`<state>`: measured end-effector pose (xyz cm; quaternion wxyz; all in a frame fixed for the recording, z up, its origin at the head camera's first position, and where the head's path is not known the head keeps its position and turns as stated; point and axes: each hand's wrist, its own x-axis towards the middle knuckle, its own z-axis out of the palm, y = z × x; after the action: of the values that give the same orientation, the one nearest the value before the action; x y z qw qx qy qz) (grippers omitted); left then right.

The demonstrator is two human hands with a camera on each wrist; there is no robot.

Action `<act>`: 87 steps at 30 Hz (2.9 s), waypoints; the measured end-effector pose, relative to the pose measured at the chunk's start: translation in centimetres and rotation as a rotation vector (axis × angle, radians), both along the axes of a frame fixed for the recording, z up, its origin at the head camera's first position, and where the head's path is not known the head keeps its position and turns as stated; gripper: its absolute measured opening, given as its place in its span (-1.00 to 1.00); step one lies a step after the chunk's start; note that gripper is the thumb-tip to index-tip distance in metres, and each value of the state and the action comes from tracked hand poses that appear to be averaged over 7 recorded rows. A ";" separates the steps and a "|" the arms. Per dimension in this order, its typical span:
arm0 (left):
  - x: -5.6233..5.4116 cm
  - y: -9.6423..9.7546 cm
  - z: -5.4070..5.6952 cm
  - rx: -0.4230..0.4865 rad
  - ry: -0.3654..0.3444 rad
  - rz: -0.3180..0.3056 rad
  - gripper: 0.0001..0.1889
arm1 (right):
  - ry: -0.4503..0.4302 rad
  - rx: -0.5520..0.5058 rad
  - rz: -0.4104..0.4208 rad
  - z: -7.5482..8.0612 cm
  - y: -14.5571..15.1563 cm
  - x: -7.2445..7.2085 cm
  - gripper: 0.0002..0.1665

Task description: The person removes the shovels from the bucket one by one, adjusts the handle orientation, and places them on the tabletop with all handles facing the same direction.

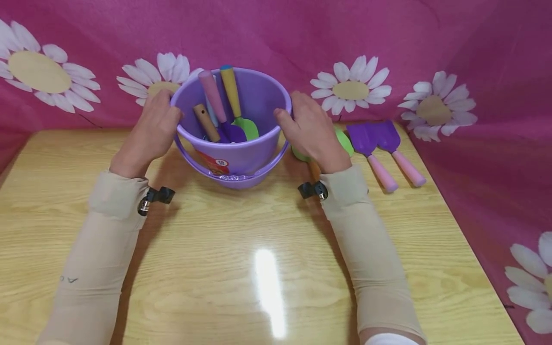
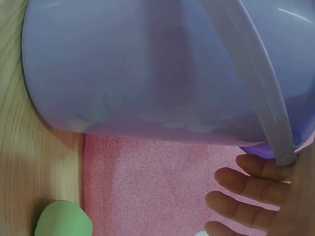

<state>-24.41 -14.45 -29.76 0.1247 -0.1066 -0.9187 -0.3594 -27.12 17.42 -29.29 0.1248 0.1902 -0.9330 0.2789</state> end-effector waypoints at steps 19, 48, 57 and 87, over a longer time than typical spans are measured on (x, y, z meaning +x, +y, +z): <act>0.1 -0.6 1.3 -0.171 0.099 -0.040 -0.55 | 0.008 0.030 -0.019 0.0 -0.1 0.1 -0.45; 0.9 -1.0 3.2 -0.435 0.192 -0.030 -0.43 | -0.017 0.045 -0.047 0.0 -0.2 0.1 -0.47; 0.9 -0.9 4.6 -0.569 0.260 -0.041 -0.41 | -0.010 0.041 -0.040 0.0 -0.2 0.0 -0.45; -0.7 4.0 7.7 -0.854 0.452 -0.346 -0.57 | -0.054 0.052 -0.072 0.4 -0.1 0.5 -0.44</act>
<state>-25.06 -10.45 -22.07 0.2042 -0.3736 -0.9025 0.0645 -26.66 17.27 -28.89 0.1044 0.1520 -0.9492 0.2550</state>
